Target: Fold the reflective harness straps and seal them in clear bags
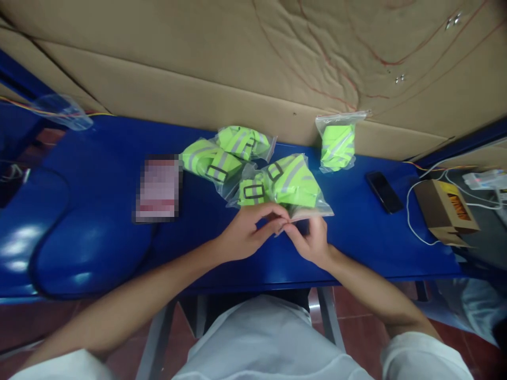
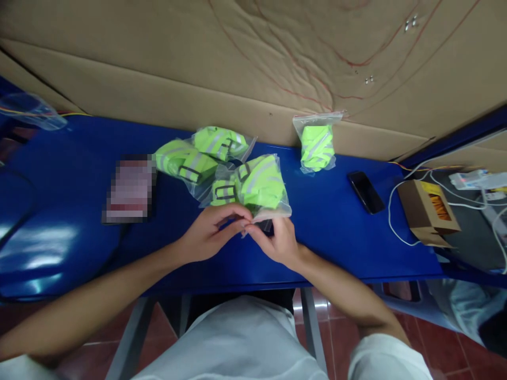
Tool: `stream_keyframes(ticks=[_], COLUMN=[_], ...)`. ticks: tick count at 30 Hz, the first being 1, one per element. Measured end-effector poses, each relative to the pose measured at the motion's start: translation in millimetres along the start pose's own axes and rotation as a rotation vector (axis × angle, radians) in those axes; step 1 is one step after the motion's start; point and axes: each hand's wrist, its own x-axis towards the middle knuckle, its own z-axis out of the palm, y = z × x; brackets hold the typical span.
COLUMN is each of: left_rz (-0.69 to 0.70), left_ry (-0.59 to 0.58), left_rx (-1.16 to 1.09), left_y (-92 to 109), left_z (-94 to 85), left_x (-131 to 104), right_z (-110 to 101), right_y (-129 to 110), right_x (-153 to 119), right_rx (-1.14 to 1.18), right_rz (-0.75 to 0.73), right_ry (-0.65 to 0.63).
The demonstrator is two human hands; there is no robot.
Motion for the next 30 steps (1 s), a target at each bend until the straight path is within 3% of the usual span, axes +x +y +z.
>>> stream_keyframes(ticks=[5, 10, 19, 30], left_rz=[-0.259, -0.306, -0.313, -0.162], left_ry=[-0.129, -0.104, 0.164, 0.166], left_rx=[-0.522, -0.665, -0.394, -0.172], left_y=[7, 5, -1, -1], left_z=[-1.6, -4.3, 3.7, 9.0], left_x=[0, 2, 0, -1], right_z=[-7, -13, -16, -15], right_y=[-12, -24, -13, -12], right_x=[-1, 8, 16, 14], right_rx=[0.107, 0.055, 0.114, 0.178], right_rz=[-0.109, -0.098, -0.040, 0.137], right_ry=[-0.004, -0.057, -0.155, -0.133])
